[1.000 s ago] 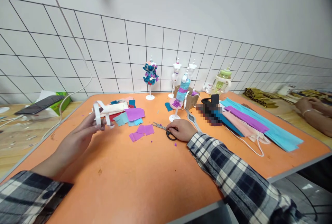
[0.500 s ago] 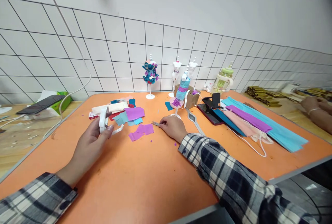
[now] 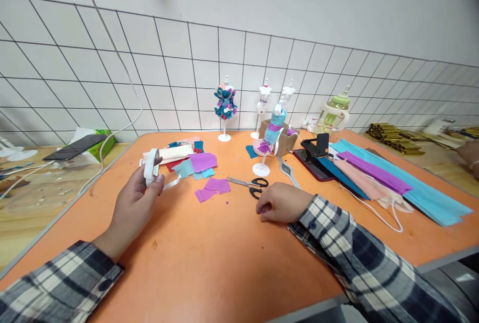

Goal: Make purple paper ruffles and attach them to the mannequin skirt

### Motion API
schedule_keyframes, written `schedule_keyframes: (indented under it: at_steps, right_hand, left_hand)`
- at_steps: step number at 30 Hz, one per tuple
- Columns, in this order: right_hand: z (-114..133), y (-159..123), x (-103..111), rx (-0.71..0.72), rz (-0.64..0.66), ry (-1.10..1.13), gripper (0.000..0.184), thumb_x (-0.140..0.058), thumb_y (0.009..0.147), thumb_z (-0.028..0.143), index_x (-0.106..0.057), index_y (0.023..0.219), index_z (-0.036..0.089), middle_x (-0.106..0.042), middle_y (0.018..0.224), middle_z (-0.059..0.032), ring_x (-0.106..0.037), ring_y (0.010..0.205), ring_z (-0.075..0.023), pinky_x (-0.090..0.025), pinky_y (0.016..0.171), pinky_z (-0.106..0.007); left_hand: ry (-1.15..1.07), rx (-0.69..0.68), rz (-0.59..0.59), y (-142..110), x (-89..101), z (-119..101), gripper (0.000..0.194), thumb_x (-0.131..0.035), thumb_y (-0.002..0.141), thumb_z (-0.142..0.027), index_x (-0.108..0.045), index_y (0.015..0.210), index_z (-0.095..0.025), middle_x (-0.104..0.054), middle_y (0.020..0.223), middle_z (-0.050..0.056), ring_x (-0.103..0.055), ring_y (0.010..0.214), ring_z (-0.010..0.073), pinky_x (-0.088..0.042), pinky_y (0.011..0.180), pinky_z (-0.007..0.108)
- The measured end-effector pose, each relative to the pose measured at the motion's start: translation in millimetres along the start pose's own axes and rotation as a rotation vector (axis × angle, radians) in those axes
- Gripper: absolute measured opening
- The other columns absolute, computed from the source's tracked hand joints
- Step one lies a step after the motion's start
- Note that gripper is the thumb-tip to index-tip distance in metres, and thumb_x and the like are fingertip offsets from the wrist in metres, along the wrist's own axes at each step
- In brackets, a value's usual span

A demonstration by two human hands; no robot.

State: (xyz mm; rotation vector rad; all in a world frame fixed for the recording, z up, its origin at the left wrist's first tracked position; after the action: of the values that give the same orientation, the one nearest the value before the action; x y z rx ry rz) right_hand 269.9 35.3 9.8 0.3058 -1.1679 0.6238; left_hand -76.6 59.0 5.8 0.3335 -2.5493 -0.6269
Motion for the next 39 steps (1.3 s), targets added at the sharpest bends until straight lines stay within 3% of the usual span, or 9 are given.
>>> schedule_keyframes:
  at_steps: [5,13,18,22,27,30,34,36,39]
  right_hand:
    - [-2,8,-9,0.047,-0.042,-0.036,0.018,-0.071,0.075,0.004,-0.078,0.081,0.020,-0.076,0.082,-0.0028,-0.067,0.077,-0.0180,-0.044,0.068,-0.027]
    - [20,40,-43,0.143,-0.285,0.077,0.018,-0.062,0.092,0.011,-0.077,0.099,0.018,-0.078,0.101,-0.0057,-0.069,0.099,-0.0185,-0.049,0.092,-0.030]
    - [28,55,-58,0.185,-0.426,0.117,0.019,-0.061,0.093,0.011,-0.076,0.100,0.020,-0.078,0.100,-0.0048,-0.070,0.099,-0.0191,-0.051,0.089,-0.031]
    - [22,51,-56,0.224,-0.482,0.136,0.020,-0.060,0.093,0.011,-0.077,0.098,0.022,-0.078,0.096,-0.0028,-0.070,0.094,-0.0184,-0.051,0.087,-0.031]
    - [17,43,-50,0.189,-0.540,0.148,0.019,-0.060,0.092,0.013,-0.077,0.091,0.021,-0.075,0.091,-0.0056,-0.068,0.088,-0.0190,-0.051,0.081,-0.032]
    - [23,40,-49,0.071,-0.541,0.128,0.015,-0.063,0.090,0.020,-0.075,0.100,0.020,-0.072,0.098,-0.0082,-0.065,0.093,-0.0212,-0.051,0.083,-0.034]
    - [40,42,-53,-0.129,-0.455,0.001,0.029,-0.067,0.090,0.042,-0.074,0.108,0.020,-0.072,0.099,-0.0091,-0.064,0.095,-0.0246,-0.049,0.084,-0.037]
    - [48,46,-58,-0.131,-0.385,-0.050,0.026,-0.069,0.090,0.041,-0.074,0.108,0.022,-0.072,0.100,-0.0076,-0.064,0.096,-0.0243,-0.048,0.083,-0.035]
    - [53,52,-64,-0.075,-0.306,-0.120,0.012,-0.062,0.096,0.025,-0.074,0.099,0.023,-0.072,0.097,-0.0046,-0.064,0.092,-0.0206,-0.047,0.076,-0.030]
  left_hand:
    - [-0.086,-0.008,0.056,0,-0.1,0,0.035,-0.053,0.098,-0.046,-0.060,0.121,-0.021,-0.047,0.070,-0.004,-0.045,0.066,0.0145,-0.038,0.065,0.027]
    - [-0.051,0.020,0.076,-2,-2.0,8,0.029,-0.051,0.099,-0.045,-0.059,0.115,-0.022,-0.047,0.071,-0.005,-0.047,0.067,0.0156,-0.037,0.065,0.028]
    - [-0.017,0.037,0.091,-3,-1.1,7,0.042,-0.052,0.095,-0.051,-0.061,0.125,-0.022,-0.052,0.075,-0.003,-0.050,0.068,0.0170,-0.039,0.064,0.029]
    - [0.018,0.064,0.088,-2,0.6,8,0.051,-0.050,0.093,-0.053,-0.057,0.133,-0.022,-0.056,0.078,-0.002,-0.054,0.071,0.0188,-0.042,0.065,0.029]
    - [0.026,0.116,0.115,0,2.1,13,0.052,-0.050,0.091,-0.058,-0.061,0.127,-0.021,-0.059,0.079,-0.001,-0.057,0.074,0.0209,-0.044,0.064,0.030]
    - [0.038,0.122,0.137,3,2.3,17,0.054,-0.049,0.092,-0.059,-0.061,0.128,-0.021,-0.060,0.080,0.000,-0.058,0.075,0.0220,-0.045,0.065,0.031]
    - [0.079,0.151,0.124,9,-2.0,22,0.055,-0.049,0.091,-0.060,-0.061,0.129,-0.021,-0.066,0.088,0.002,-0.062,0.081,0.0239,-0.047,0.071,0.032]
    - [0.091,0.170,0.115,12,-5.0,25,0.056,-0.049,0.091,-0.060,-0.062,0.128,-0.020,-0.068,0.092,0.003,-0.063,0.083,0.0249,-0.048,0.073,0.033]
    - [0.087,0.179,0.124,14,-6.3,28,0.056,-0.049,0.090,-0.061,-0.063,0.127,-0.022,-0.070,0.098,0.004,-0.064,0.088,0.0261,-0.049,0.076,0.033]
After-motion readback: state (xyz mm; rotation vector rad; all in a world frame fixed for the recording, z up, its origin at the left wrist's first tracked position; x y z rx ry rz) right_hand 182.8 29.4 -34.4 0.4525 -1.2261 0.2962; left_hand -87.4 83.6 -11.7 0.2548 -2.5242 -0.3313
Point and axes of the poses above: each hand's wrist, its own y-axis towards the middle knuckle, its own x-axis out of the back of the hand, z = x × y, the point moved 1 cm from there along y, towards the middle knuckle
